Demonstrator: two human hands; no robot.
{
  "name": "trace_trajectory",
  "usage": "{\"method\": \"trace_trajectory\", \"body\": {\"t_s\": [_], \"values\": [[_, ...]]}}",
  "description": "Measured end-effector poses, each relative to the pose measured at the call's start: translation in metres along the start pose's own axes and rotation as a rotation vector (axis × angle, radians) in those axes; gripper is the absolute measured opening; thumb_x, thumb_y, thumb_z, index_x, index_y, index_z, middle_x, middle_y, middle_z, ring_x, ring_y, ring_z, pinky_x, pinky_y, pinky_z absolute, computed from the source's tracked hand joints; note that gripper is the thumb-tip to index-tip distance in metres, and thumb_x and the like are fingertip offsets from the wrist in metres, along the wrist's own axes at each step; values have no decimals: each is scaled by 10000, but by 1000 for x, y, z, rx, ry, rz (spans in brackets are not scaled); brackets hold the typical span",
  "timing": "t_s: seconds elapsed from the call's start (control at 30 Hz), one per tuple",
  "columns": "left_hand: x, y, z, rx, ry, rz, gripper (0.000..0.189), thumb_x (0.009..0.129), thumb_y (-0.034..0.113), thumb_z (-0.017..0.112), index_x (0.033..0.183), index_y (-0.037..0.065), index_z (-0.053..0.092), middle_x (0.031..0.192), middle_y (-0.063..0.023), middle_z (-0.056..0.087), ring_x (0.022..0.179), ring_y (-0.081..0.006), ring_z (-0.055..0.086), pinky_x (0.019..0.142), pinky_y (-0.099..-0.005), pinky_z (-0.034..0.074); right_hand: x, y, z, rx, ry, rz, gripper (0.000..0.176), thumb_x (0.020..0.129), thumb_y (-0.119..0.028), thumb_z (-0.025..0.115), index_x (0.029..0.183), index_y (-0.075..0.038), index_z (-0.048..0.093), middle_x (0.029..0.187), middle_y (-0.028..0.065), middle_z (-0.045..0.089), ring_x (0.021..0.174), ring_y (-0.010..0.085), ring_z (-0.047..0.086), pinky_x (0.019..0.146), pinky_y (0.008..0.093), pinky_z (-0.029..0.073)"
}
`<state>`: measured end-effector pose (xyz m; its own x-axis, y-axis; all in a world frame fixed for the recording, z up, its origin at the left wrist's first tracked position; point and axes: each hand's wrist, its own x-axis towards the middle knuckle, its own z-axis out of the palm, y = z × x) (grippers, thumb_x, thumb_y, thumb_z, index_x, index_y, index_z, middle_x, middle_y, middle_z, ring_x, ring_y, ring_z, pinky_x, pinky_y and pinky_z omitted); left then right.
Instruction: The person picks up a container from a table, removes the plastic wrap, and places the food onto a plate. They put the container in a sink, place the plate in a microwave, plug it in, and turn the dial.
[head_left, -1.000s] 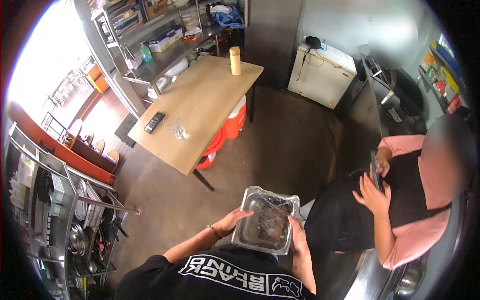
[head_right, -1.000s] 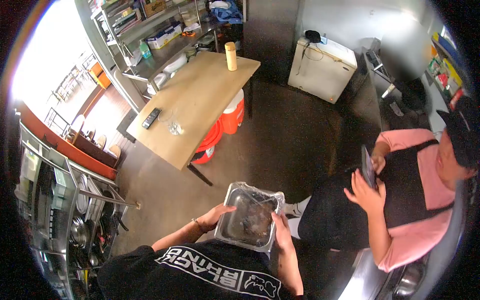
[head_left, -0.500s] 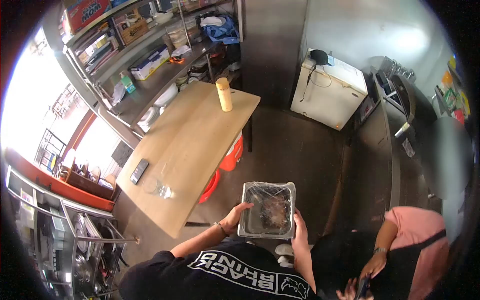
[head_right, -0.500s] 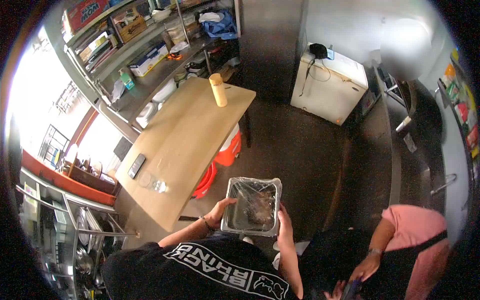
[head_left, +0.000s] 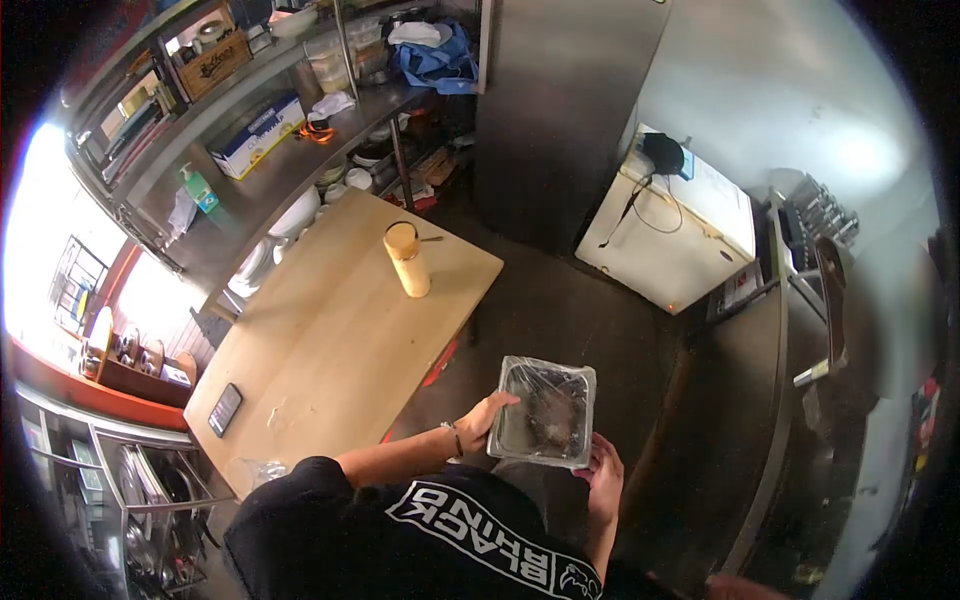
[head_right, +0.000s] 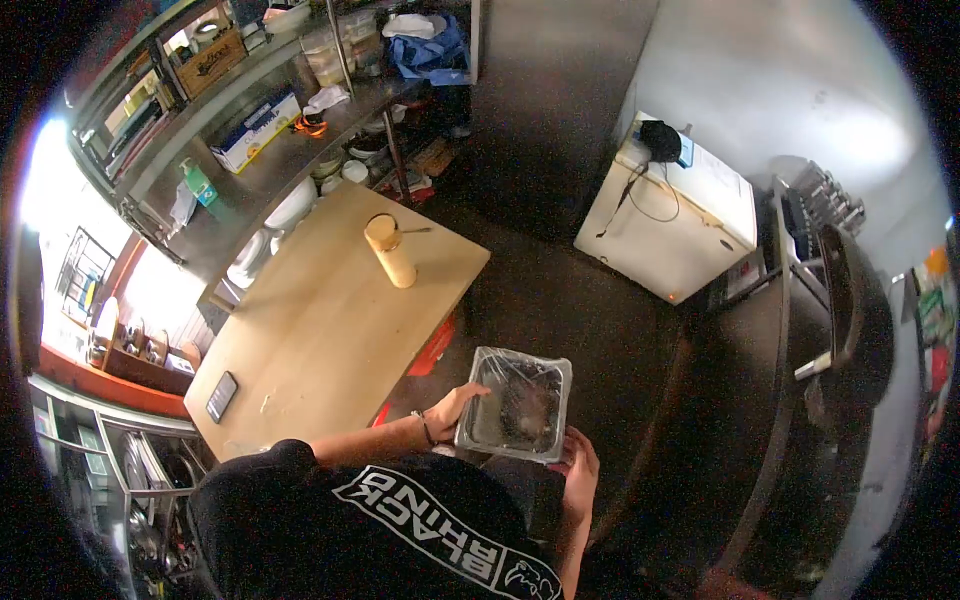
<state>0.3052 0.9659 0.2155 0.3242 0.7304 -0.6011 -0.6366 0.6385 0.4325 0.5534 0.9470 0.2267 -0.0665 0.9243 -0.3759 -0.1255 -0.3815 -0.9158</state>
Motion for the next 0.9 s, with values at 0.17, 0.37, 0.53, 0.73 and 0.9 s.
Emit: {"method": "trace_trajectory", "body": {"t_s": [0.17, 0.37, 0.53, 0.73, 0.9], "values": [[119, 38, -11, -89, 129, 139, 306, 804, 302, 531, 1018, 87, 491, 906, -69, 557, 871, -199, 571, 769, -375, 494, 129, -10, -74, -212, 47, 47, 379, 919, -312, 456, 1192, -54, 506, 972, 104, 616, 721, 170, 622, 592, 291, 499], [242, 88, 5, -276, 293, 366, 308, 768, 331, 513, 955, 87, 508, 792, -60, 568, 691, -206, 579, 627, -346, 493, 315, -36, -141, -257, 48, 218, 309, 873, -236, 510, 1130, -66, 529, 863, 78, 625, 606, 153, 595, 520, 262, 479], [288, 153, 25, -469, 422, 431, 321, 791, 349, 500, 961, 77, 515, 841, -82, 589, 735, -218, 585, 665, -362, 495, 446, -97, -104, -396, -167, 184, 299, 878, -262, 522, 1112, -76, 540, 823, 62, 619, 592, 130, 590, 483, 249, 466], [301, 229, 28, -557, 392, 553, 340, 802, 306, 490, 1006, 36, 518, 951, -130, 599, 856, -261, 594, 790, -411, 489, 595, -96, -8, -496, -459, 224, 300, 882, -297, 540, 1079, -72, 560, 808, 52, 619, 592, 109, 582, 482, 229, 458], [308, 278, 1, -727, 489, 695, 337, 795, 296, 493, 1011, 38, 517, 946, -135, 600, 872, -267, 592, 807, -422, 486, 672, -82, 114, -524, -753, 267, 314, 880, -348, 537, 1070, -101, 576, 799, 37, 615, 584, 109, 581, 484, 221, 464]]}}
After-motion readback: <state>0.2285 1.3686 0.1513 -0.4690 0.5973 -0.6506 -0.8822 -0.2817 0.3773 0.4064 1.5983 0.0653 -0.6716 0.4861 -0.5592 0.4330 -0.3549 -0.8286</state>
